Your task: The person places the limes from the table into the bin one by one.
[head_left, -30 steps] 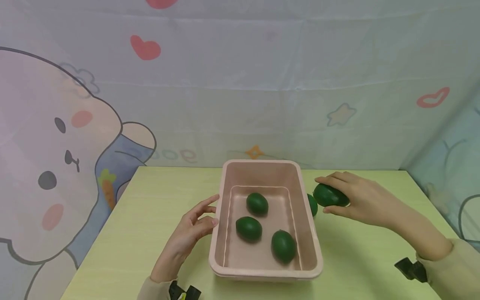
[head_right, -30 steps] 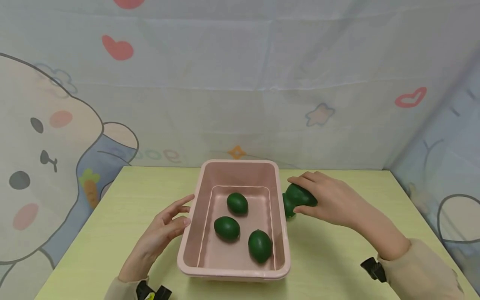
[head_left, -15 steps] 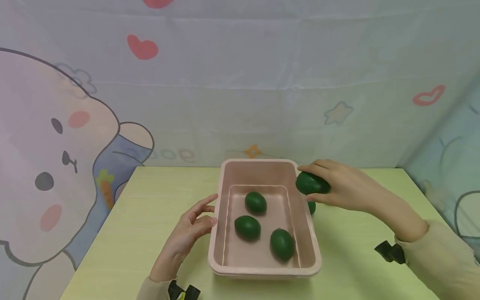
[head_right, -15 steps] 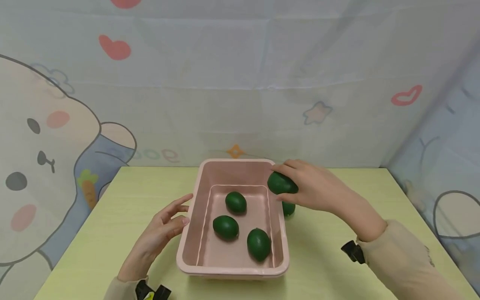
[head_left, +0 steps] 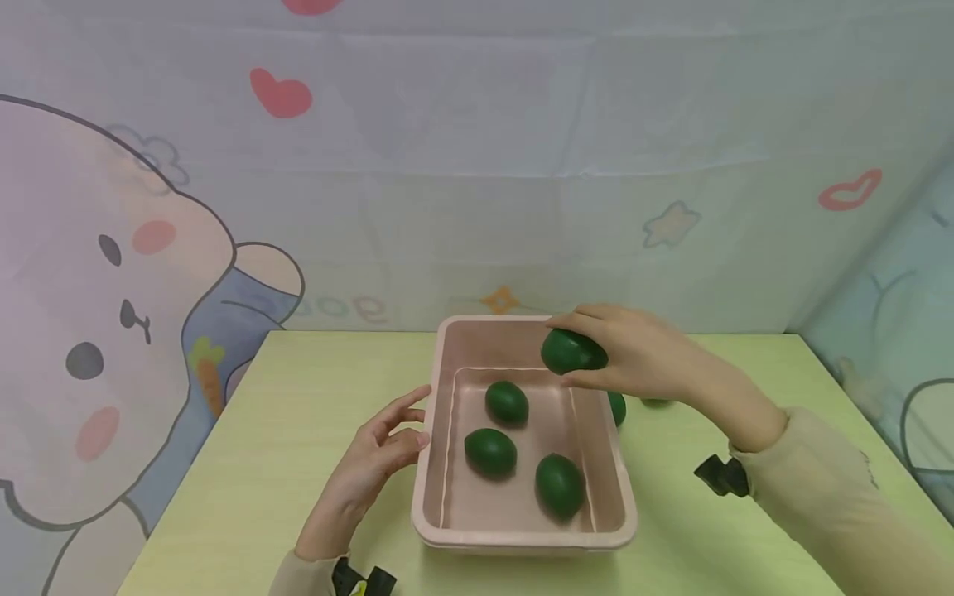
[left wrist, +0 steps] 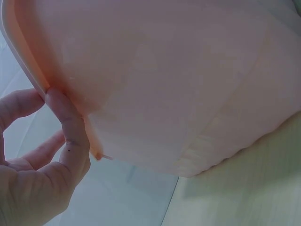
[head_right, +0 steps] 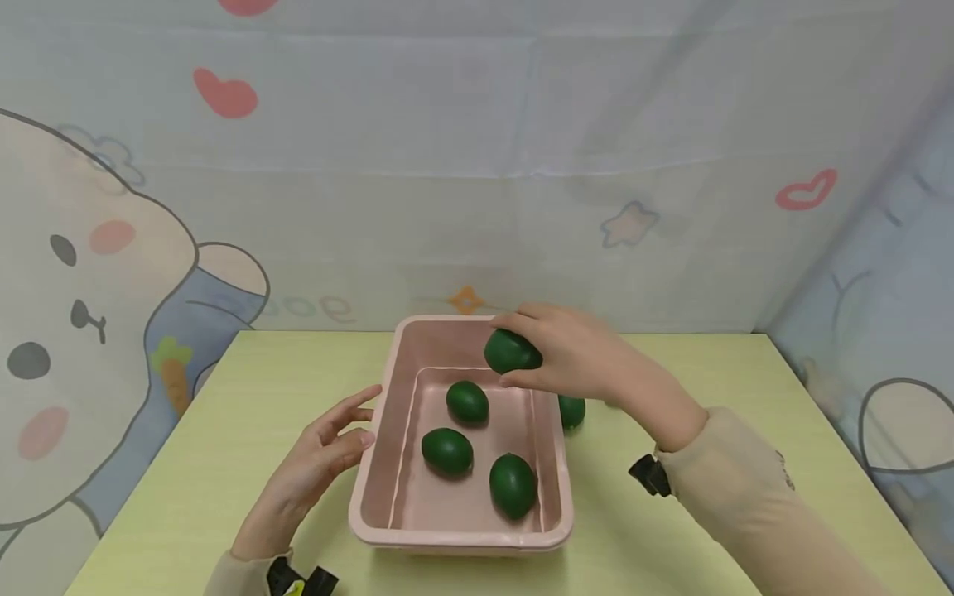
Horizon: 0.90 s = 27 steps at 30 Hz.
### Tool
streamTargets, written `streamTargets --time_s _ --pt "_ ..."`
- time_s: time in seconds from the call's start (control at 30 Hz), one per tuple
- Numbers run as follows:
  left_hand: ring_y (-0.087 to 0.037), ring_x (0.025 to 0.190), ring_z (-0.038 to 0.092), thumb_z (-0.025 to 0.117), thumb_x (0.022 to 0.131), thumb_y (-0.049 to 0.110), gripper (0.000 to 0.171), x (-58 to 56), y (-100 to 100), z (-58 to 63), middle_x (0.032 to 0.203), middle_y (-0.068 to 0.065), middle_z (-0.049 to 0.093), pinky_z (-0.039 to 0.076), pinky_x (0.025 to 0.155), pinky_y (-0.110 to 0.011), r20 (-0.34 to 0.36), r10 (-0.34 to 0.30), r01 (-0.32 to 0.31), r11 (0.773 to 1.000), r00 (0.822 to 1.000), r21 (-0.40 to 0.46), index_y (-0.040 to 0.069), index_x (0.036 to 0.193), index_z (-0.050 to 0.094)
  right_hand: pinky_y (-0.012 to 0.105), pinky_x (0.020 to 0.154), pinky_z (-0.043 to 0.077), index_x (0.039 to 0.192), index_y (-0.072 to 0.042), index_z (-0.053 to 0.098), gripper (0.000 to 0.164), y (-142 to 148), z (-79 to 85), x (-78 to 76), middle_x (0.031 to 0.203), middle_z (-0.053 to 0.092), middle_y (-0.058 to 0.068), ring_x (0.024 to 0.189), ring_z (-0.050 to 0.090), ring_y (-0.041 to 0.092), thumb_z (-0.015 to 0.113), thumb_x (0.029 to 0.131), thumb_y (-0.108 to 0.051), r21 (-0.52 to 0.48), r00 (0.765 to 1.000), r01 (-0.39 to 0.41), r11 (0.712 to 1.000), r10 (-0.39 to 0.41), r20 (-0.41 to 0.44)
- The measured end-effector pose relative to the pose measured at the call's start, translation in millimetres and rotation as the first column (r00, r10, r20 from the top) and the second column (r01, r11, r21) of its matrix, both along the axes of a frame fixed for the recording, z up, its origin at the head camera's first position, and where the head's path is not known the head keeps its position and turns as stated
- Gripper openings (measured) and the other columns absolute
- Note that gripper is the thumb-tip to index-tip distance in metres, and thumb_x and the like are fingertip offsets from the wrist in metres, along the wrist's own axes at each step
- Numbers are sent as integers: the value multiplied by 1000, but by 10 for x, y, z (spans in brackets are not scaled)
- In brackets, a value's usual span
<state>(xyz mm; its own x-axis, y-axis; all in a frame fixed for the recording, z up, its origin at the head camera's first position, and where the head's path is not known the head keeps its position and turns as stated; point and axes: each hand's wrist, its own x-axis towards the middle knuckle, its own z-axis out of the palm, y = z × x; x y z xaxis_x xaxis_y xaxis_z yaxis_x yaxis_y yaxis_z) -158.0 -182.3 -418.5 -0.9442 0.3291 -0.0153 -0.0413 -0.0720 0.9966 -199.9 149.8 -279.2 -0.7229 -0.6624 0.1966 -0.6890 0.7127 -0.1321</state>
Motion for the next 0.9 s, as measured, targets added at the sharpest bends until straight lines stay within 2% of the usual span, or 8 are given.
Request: streamTargets --time_s 0.27,0.43,0.73,0.9 --pt "-7 90 64 61 91 7 62 12 4 29 118 -6 49 54 84 -29 0 6 -6 1000 1000 -6 11 148 36 31 75 48 133 -18 56 61 -157 7 -77 109 63 -4 94 58 12 74 81 -44 1 1000 -5 1000 5 23" --pt "-8 90 64 61 91 8 62 21 7 35 118 -5 49 54 83 -29 3 8 -8 1000 1000 -14 11 148 36 34 82 49 133 -20 56 59 -258 2 -136 113 64 -4 100 60 14 73 81 -44 -4 999 -10 1000 10 53" --pt "-8 91 63 61 91 8 62 24 15 38 119 -6 47 53 84 -29 13 15 -15 1000 1000 -20 12 148 37 39 89 50 132 -20 56 60 -451 -71 -267 122 62 -1 110 61 19 73 81 -46 -5 996 -29 1000 30 82" --pt "-8 91 64 61 91 8 62 27 23 36 119 -6 47 54 84 -30 12 13 -13 1000 1000 -18 12 148 37 41 93 49 132 -18 56 58 -537 -102 -323 128 61 0 115 60 21 73 81 -42 -7 995 -32 999 32 99"
